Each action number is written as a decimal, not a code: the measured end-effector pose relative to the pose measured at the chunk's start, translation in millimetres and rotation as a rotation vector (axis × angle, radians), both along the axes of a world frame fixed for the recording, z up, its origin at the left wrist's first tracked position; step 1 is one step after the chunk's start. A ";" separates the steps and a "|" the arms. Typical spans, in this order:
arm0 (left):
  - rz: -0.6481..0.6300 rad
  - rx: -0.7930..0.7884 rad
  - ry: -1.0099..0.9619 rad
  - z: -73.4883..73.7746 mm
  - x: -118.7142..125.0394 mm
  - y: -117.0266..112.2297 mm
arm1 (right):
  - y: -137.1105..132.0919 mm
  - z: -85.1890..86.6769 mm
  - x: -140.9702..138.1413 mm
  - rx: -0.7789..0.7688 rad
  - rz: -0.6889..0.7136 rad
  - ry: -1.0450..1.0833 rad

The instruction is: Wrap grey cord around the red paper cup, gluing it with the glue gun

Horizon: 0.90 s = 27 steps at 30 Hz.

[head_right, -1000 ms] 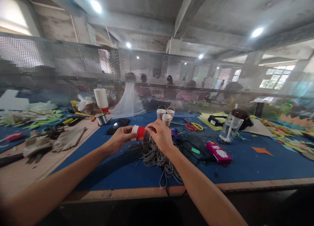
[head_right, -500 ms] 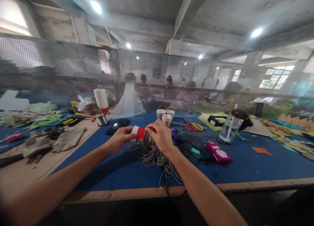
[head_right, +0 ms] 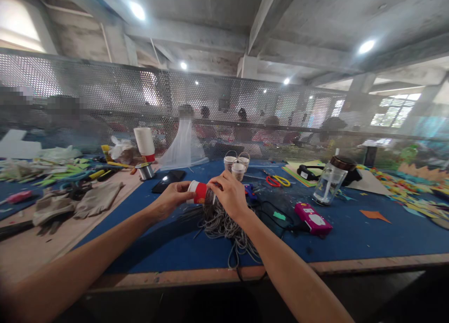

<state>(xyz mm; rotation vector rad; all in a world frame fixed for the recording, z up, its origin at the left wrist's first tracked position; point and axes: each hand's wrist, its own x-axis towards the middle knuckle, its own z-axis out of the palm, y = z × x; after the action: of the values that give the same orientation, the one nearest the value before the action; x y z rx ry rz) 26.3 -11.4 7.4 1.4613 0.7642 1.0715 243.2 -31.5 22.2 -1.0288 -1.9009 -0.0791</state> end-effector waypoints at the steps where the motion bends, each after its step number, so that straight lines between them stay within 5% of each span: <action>1: 0.000 0.000 -0.002 0.0 0.1 -0.1 | 0.1 0.0 0.1 -0.002 0.001 -0.002; 27: -0.030 -0.014 -0.001 1.2 -1.1 -1.3 | 0.4 0.2 0.4 0.041 -0.011 -0.008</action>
<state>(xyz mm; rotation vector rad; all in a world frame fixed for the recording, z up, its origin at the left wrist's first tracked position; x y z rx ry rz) 25.1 -12.7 8.6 1.4561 0.7453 1.0419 243.6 -31.1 22.3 -1.0126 -1.8934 -0.1276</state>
